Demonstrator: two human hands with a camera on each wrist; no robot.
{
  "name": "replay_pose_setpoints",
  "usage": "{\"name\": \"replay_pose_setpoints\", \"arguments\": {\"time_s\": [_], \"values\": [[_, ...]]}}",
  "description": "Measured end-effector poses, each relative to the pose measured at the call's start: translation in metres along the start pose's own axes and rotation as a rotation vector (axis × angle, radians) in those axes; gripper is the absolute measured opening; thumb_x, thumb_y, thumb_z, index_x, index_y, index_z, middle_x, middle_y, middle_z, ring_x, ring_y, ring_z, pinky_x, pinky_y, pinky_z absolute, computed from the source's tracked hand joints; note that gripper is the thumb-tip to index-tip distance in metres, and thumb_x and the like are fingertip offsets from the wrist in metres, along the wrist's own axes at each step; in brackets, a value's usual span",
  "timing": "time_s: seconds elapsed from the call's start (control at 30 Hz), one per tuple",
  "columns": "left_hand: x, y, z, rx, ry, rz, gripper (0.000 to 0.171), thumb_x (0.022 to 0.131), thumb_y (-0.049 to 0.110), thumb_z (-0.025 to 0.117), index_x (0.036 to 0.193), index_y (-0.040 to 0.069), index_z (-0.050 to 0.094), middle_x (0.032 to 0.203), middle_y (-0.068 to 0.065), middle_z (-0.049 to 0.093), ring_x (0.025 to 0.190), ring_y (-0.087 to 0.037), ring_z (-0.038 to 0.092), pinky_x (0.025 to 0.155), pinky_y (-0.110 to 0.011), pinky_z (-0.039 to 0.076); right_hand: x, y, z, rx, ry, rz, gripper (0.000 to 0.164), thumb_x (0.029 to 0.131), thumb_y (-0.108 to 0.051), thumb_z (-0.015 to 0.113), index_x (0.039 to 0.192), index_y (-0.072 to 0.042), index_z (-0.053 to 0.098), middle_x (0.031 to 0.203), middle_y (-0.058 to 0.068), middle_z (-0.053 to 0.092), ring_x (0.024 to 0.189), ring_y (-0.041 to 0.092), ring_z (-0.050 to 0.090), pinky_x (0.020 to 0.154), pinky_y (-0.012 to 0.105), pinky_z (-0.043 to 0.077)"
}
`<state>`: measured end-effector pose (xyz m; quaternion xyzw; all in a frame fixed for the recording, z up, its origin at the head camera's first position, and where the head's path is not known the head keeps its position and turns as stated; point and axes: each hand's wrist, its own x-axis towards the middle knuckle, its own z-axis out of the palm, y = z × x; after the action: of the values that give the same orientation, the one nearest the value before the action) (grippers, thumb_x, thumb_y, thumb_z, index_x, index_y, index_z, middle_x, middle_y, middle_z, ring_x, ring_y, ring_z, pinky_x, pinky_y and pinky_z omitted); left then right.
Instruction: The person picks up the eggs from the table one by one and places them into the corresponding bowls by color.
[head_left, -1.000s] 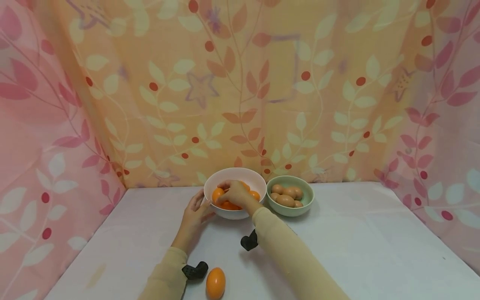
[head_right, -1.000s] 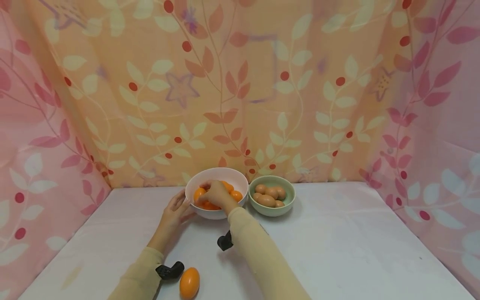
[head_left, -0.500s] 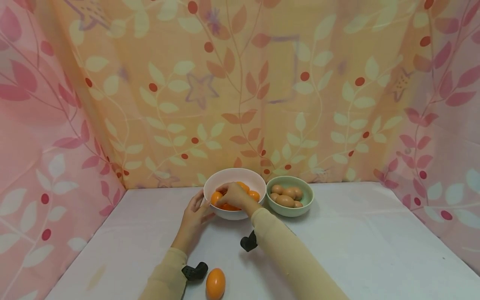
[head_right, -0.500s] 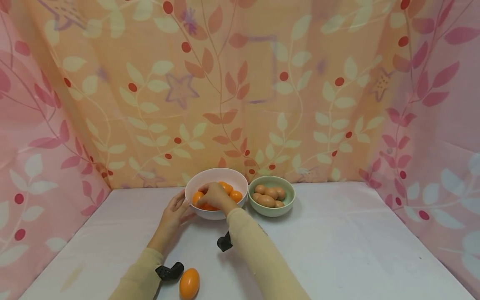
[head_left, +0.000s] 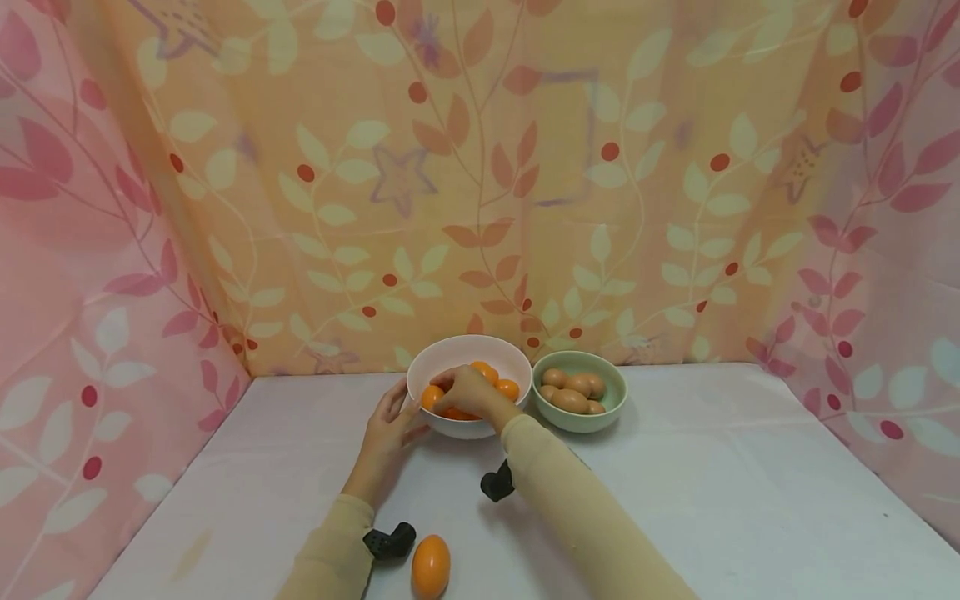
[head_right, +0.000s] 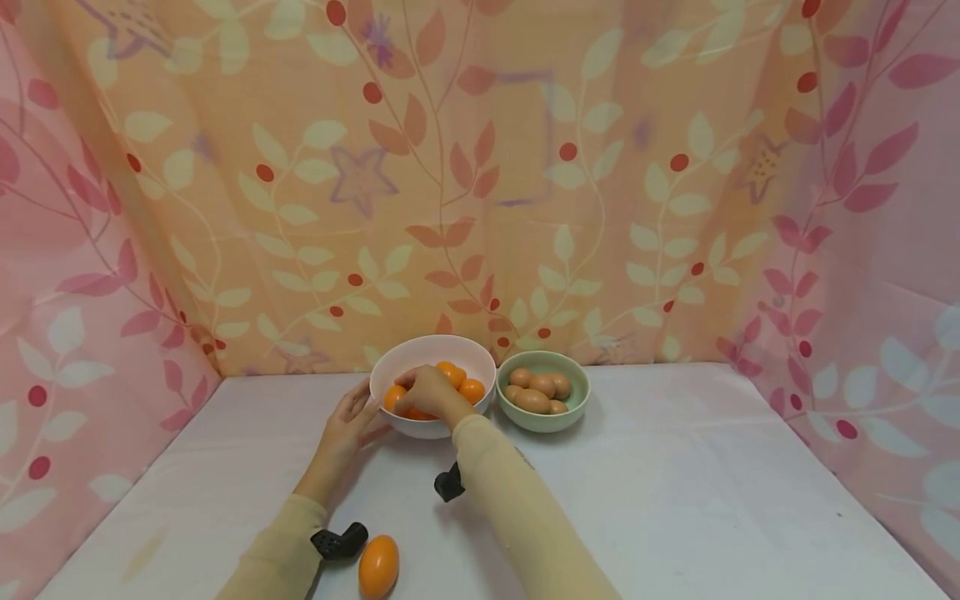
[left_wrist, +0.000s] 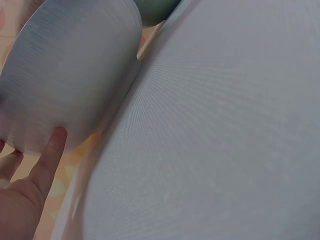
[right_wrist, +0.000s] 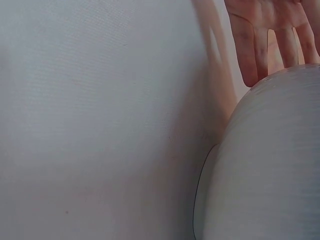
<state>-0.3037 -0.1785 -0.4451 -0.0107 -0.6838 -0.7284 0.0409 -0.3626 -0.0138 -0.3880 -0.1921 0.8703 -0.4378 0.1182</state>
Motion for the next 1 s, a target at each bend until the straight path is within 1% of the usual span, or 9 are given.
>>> {"name": "replay_pose_setpoints", "arguments": {"time_s": [0.17, 0.27, 0.4, 0.5, 0.6, 0.67, 0.8, 0.9, 1.0], "values": [[0.002, 0.001, 0.001, -0.005, 0.001, -0.002, 0.057, 0.104, 0.023, 0.054, 0.155, 0.016, 0.031, 0.164, -0.007, 0.029, 0.140, -0.033, 0.045, 0.099, -0.045, 0.057, 0.001, 0.000, -0.001, -0.004, 0.004, -0.005, 0.045, 0.082, -0.012, 0.078, 0.126, -0.012, 0.070, 0.122, 0.004, 0.072, 0.108, 0.020, 0.062, 0.107, 0.034, 0.052], [0.002, 0.001, 0.001, -0.008, 0.002, -0.001, 0.057, 0.104, 0.022, 0.054, 0.155, 0.016, 0.031, 0.164, -0.007, 0.029, 0.140, -0.034, 0.046, 0.099, -0.044, 0.057, 0.000, -0.001, -0.002, -0.013, 0.020, 0.000, 0.043, 0.081, -0.012, 0.079, 0.124, -0.011, 0.071, 0.121, 0.005, 0.073, 0.108, 0.019, 0.062, 0.106, 0.032, 0.052], [0.001, 0.001, 0.001, -0.015, 0.008, 0.000, 0.058, 0.103, 0.021, 0.055, 0.155, 0.015, 0.032, 0.164, -0.008, 0.029, 0.140, -0.034, 0.045, 0.099, -0.045, 0.057, -0.007, -0.003, -0.004, 0.001, 0.092, 0.012, 0.039, 0.081, -0.015, 0.081, 0.119, -0.009, 0.073, 0.116, 0.006, 0.075, 0.103, 0.017, 0.065, 0.096, 0.026, 0.056], [0.000, 0.001, 0.002, -0.023, 0.008, -0.012, 0.059, 0.102, 0.023, 0.057, 0.155, 0.015, 0.032, 0.164, -0.007, 0.029, 0.142, -0.033, 0.043, 0.101, -0.046, 0.055, -0.018, -0.005, -0.009, 0.053, 0.156, -0.026, 0.035, 0.083, -0.012, 0.079, 0.117, -0.006, 0.074, 0.113, 0.009, 0.075, 0.101, 0.019, 0.068, 0.090, 0.025, 0.058], [-0.002, 0.001, 0.002, -0.023, 0.003, -0.015, 0.061, 0.102, 0.025, 0.057, 0.156, 0.015, 0.030, 0.165, -0.007, 0.026, 0.144, -0.033, 0.040, 0.103, -0.047, 0.053, -0.032, -0.006, -0.016, 0.140, 0.179, -0.085, 0.032, 0.085, -0.009, 0.077, 0.116, -0.003, 0.074, 0.114, 0.013, 0.074, 0.104, 0.022, 0.070, 0.092, 0.026, 0.059], [-0.003, 0.001, 0.002, -0.025, 0.003, -0.013, 0.060, 0.103, 0.024, 0.056, 0.156, 0.014, 0.030, 0.165, -0.008, 0.025, 0.144, -0.032, 0.039, 0.104, -0.048, 0.053, -0.042, -0.005, -0.021, 0.234, 0.164, -0.103, 0.032, 0.085, -0.009, 0.076, 0.117, -0.003, 0.073, 0.117, 0.016, 0.073, 0.106, 0.022, 0.070, 0.094, 0.027, 0.058], [-0.003, 0.001, 0.002, -0.030, 0.001, -0.006, 0.060, 0.103, 0.022, 0.055, 0.156, 0.013, 0.029, 0.165, -0.009, 0.025, 0.144, -0.032, 0.039, 0.103, -0.047, 0.054, -0.070, -0.001, -0.028, 0.400, 0.096, -0.110, 0.037, 0.086, -0.010, 0.076, 0.122, -0.003, 0.070, 0.124, 0.021, 0.068, 0.113, 0.023, 0.068, 0.098, 0.029, 0.057], [-0.002, 0.000, 0.002, -0.031, 0.006, -0.006, 0.060, 0.103, 0.021, 0.055, 0.156, 0.013, 0.029, 0.165, -0.009, 0.026, 0.143, -0.032, 0.041, 0.101, -0.046, 0.055, -0.096, 0.003, -0.027, 0.426, 0.052, -0.111, 0.039, 0.086, -0.013, 0.076, 0.123, -0.003, 0.069, 0.128, 0.021, 0.067, 0.117, 0.022, 0.066, 0.100, 0.029, 0.056], [0.000, 0.000, 0.002, -0.047, 0.018, -0.022, 0.059, 0.102, 0.022, 0.057, 0.155, 0.016, 0.031, 0.164, -0.007, 0.028, 0.141, -0.031, 0.044, 0.102, -0.046, 0.055, -0.120, 0.007, -0.022, 0.421, -0.003, -0.113, 0.041, 0.086, -0.017, 0.077, 0.124, -0.003, 0.069, 0.129, 0.019, 0.066, 0.119, 0.023, 0.065, 0.100, 0.029, 0.056]]}}
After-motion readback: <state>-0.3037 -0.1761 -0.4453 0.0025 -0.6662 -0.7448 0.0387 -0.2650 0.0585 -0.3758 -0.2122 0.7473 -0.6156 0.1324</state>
